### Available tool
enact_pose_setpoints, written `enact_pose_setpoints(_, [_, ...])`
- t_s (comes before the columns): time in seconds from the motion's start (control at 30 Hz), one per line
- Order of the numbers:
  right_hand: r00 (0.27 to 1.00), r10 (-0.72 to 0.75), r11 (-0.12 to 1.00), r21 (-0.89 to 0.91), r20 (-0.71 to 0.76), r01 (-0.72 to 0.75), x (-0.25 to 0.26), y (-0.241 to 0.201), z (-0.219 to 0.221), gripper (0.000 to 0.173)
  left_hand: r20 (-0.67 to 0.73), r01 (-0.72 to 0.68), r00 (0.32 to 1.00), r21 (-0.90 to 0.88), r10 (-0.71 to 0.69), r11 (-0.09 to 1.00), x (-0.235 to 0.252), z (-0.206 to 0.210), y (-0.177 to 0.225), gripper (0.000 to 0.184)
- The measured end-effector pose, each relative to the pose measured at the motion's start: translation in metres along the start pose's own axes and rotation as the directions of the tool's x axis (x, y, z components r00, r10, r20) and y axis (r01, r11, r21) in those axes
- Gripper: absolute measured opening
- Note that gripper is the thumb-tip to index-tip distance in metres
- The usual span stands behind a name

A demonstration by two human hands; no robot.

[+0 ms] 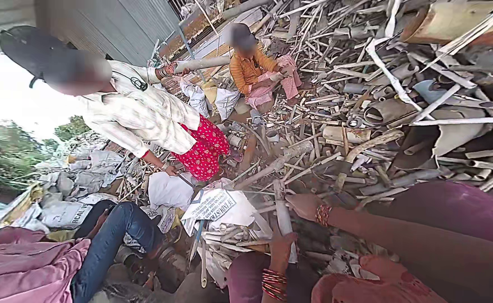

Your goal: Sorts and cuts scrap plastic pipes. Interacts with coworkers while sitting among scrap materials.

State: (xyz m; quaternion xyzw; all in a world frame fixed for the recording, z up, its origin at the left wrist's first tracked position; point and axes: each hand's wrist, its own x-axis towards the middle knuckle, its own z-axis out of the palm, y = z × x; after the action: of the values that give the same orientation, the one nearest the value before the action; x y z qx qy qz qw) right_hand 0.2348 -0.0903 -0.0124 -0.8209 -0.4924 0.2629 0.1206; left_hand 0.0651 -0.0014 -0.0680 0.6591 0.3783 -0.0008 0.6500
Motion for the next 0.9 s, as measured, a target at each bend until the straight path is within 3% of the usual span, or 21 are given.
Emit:
enact_pose_setpoints(0.47, [0.988,0.103,0.99,-0.105,0.111,-0.091,0.007,0.016,0.016,0.049,0.049,0.005,0.999,0.017,-0.005,1.0,0.01,0.009,-0.009,0.076])
enact_pose_setpoints(0.9, [0.99,0.103,0.991,-0.092,0.096,-0.095,0.011,0.015,0.018,0.047,0.041,0.023,0.999,-0.002,-0.023,1.0,0.013,0.009,-0.01,0.078])
